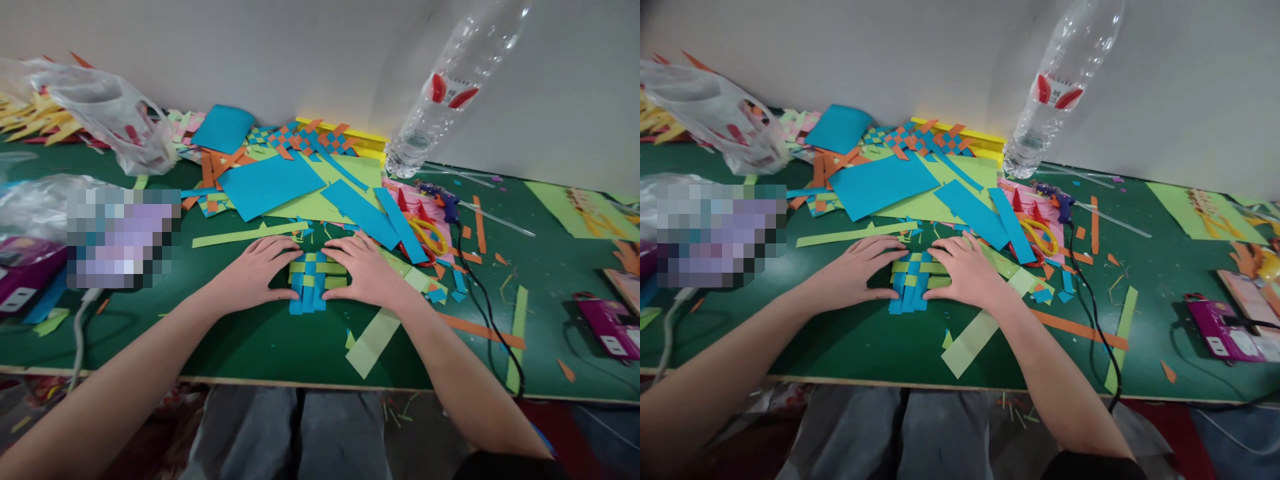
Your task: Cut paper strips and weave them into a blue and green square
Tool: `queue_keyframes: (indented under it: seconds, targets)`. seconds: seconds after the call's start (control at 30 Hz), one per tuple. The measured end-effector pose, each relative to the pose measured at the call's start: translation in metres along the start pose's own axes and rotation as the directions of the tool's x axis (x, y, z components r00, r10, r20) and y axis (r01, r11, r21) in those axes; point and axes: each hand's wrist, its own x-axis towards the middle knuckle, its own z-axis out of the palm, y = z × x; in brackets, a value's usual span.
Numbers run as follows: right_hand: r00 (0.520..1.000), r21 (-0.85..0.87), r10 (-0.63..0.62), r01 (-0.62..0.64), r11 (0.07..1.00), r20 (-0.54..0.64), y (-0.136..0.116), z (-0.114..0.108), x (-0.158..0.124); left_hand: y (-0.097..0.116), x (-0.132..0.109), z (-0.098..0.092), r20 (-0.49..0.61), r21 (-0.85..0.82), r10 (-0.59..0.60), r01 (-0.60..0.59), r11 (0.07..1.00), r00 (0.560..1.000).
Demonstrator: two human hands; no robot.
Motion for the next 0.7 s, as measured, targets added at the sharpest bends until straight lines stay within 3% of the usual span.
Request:
queue_keyframes:
  seconds: [0.33, 0.47, 0.57, 0.7]
  targets:
    - [1.0, -0.03, 0.001, 0.0, 1.0, 0.026, -0.001, 0.002, 0.0, 0.001, 0.0, -0.003, -0.002, -0.009, 0.007, -0.007, 1.0, 1.0]
    - [0.999, 0.041, 0.01, -0.008, 0.999, -0.038, 0.001, -0.005, -0.002, 0.005, 0.0, -0.004, -0.009, -0.046, 0.019, -0.02, 0.999, 1.0]
    - [0.997, 0.081, 0.012, -0.006, 0.997, -0.073, 0.004, -0.008, -0.003, 0.009, 0.003, -0.005, 0.01, -0.05, 0.12, -0.119, 0.992, 0.993]
    - [1.0, 0.115, -0.012, 0.014, 0.993, -0.023, 0.007, -0.008, -0.002, 0.015, 0.005, -0.004, 0.098, -0.062, 0.282, -0.277, 0.959, 0.954]
